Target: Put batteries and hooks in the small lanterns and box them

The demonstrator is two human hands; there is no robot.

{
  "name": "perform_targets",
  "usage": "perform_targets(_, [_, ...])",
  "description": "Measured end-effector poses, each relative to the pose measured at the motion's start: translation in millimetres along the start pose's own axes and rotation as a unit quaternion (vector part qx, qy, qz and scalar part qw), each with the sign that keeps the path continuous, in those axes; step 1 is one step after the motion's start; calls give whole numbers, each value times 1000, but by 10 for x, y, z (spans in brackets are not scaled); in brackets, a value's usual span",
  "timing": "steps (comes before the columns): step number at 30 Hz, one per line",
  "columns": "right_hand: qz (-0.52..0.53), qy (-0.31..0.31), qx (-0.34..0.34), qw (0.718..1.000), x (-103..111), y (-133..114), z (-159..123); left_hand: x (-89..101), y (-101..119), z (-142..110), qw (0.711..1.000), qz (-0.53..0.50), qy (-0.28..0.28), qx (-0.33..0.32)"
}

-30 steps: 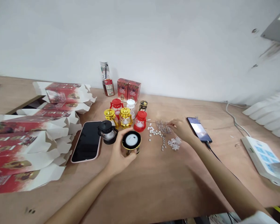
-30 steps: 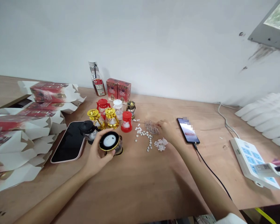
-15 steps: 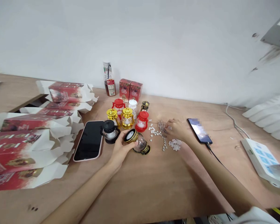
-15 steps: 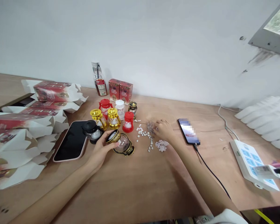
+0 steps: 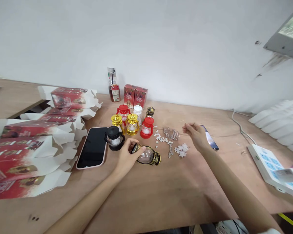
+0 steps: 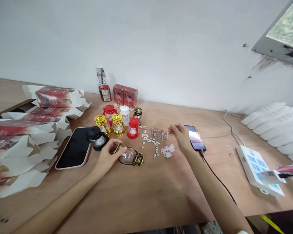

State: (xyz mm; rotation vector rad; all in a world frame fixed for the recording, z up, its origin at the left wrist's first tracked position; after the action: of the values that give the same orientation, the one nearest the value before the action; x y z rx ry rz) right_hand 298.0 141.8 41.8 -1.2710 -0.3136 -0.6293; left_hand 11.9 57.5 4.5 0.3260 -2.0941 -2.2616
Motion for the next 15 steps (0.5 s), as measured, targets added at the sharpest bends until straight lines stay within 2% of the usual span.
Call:
perform_targets(3, [58, -87, -22, 994, -159, -83, -423, 39, 41, -6, 996, -82, 26, -6])
perform_targets(6, [134, -197, -85, 968, -369, -112, -872, 77, 32, 7, 992, -123, 41, 5])
perform_targets(8, [130, -225, -91, 961, -451, -125, -1093, 79, 11, 17, 990, -134, 39, 20])
perform_targets(10, [47, -213, -38, 975, -457, -162, -1218, 68, -9, 21, 989, -140, 37, 39])
perform_targets(12, [-90, -168, 50, 980, -396, -243, -1266, 54, -24, 18, 988, -140, 40, 56])
perform_targets(14, [-209, -134, 141, 958, -325, -370, -1271, 52, -37, 12, 987, -132, 51, 70])
perform_targets(15, [-239, -141, 182, 943, -306, -441, -1265, 56, -44, 10, 987, -126, 59, 75])
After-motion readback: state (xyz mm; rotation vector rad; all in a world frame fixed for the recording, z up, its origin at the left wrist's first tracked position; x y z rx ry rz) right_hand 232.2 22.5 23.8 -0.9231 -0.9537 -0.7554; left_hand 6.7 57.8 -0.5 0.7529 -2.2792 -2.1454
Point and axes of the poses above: each hand's wrist, its own z-axis towards the middle knuckle, its own x-axis out of the back of the hand, y = z × x, the point moved 4 cm from there along z, towards the middle knuckle, and after that the axes turned 11 degrees about -z, right-handed, at the moved point
